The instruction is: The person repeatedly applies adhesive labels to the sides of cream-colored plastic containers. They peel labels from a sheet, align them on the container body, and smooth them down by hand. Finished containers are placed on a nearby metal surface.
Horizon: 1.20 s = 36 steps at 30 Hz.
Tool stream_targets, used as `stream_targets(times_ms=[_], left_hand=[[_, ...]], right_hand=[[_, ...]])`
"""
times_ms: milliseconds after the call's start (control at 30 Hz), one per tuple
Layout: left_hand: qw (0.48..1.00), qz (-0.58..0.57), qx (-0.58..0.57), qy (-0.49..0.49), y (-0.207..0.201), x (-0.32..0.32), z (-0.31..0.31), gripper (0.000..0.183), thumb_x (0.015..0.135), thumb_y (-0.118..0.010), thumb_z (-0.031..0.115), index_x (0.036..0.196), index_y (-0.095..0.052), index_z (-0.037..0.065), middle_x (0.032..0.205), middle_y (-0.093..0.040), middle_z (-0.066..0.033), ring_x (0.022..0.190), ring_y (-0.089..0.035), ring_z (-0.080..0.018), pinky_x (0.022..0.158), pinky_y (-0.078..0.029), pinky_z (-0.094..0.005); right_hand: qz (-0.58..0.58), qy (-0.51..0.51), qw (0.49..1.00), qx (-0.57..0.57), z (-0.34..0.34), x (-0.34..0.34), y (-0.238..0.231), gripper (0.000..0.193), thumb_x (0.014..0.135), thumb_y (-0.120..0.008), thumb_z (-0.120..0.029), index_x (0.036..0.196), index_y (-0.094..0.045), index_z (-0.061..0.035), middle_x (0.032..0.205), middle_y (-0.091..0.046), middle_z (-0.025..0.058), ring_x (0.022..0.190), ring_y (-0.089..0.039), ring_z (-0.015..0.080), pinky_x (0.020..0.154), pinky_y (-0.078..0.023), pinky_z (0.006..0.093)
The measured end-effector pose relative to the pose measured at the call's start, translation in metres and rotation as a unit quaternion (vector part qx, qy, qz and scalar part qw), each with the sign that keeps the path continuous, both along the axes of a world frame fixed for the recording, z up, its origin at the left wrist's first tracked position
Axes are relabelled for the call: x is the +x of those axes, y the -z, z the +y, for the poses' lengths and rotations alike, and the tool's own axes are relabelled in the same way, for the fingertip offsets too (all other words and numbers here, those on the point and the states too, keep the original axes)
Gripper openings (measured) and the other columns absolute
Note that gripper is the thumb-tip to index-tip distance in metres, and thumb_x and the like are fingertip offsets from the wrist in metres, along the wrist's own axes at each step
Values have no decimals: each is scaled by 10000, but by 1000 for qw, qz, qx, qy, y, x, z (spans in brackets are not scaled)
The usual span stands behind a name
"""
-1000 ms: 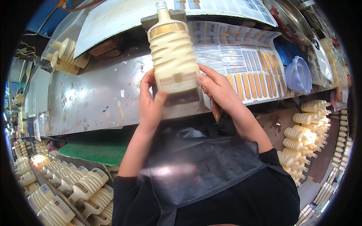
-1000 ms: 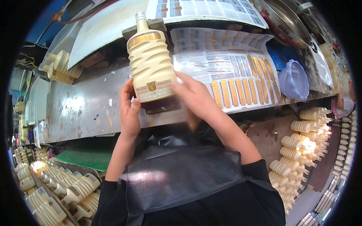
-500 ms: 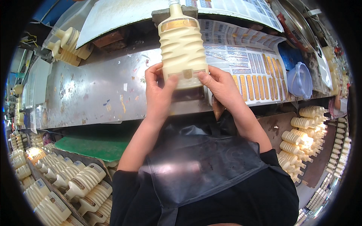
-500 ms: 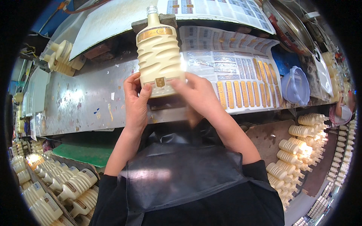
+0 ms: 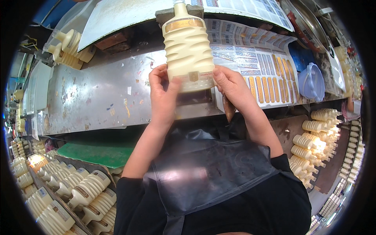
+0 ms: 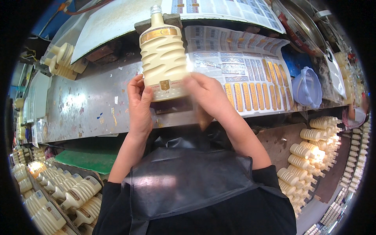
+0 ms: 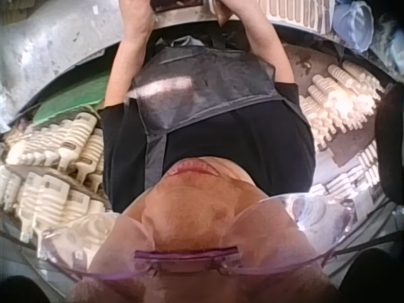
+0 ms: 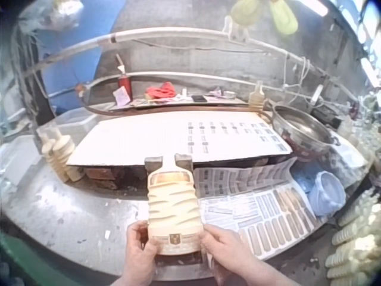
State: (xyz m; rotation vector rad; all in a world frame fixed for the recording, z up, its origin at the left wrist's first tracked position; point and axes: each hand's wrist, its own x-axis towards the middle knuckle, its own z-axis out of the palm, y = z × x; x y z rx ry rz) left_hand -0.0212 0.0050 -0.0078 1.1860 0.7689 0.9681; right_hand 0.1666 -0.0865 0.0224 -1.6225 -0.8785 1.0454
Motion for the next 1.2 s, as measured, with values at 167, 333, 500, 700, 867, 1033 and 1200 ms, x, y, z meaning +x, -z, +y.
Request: stream_targets(times_ms=[167,333,500,700,867,1033,1200], left_hand=[[999,29,8,23,-8,4,-4,781,885,-794,217,1460,-300,28,1368,-443,-154,1287,-462,-235,1110,-412,-398],[999,44,11,7,-6,11,-5,834,845,-810,221,1462,-291,10,1388,-431,-178,1308,-464,-261,1121,-411,-415],[998,52,23,-3,-1,11,-5,852,836,-815,237,1460,-284,1,1395,-428,-190,1306,-465,-269,1124,-408,-424],[999,42,26,-3,0,12,-5,878,831,-817,240,1473,-270,-5,1399,-423,-194,1304,-464,-273,1128,-402,-428],[997,66,44,11,-3,10,-7,919,796,-824,211,1484,-258,-12,1405,-417,-197,1313,-462,-278,1132,-402,-430],[992,96,82,-1,1,11,-7,943,772,-830,200,1494,-262,-13,1411,-415,-206,1331,-459,-295,1136,-399,-436],[993,77,88,-2,10,6,-8,837,847,-786,219,1499,-317,-19,1426,-440,-187,1335,-462,-278,1155,-376,-423]], right_hand=[[-141,20,987,-68,6,-1,-14,756,845,-773,-486,1383,-572,6,877,-689,123,831,-690,247,782,-548,380],[-174,22,980,-93,16,-6,-19,852,769,-804,-521,1386,-555,11,899,-704,164,846,-716,306,796,-557,407],[-160,21,983,-90,15,-4,-18,836,773,-801,-512,1375,-561,16,915,-710,178,851,-720,309,805,-560,403],[-185,4,979,-80,13,-1,-10,707,846,-760,-479,1325,-603,17,929,-701,142,877,-697,258,803,-548,367],[106,70,991,37,17,18,-25,336,1038,-616,-299,1238,-678,-36,891,-592,-51,847,-553,58,790,-454,221],[-120,-41,977,172,15,-1,-42,272,876,-742,-55,1132,-672,7,1008,-715,71,931,-691,175,852,-557,313],[-491,16,823,285,17,-16,-48,209,823,-714,-7,1028,-709,-49,968,-725,98,857,-710,301,748,-558,393]])
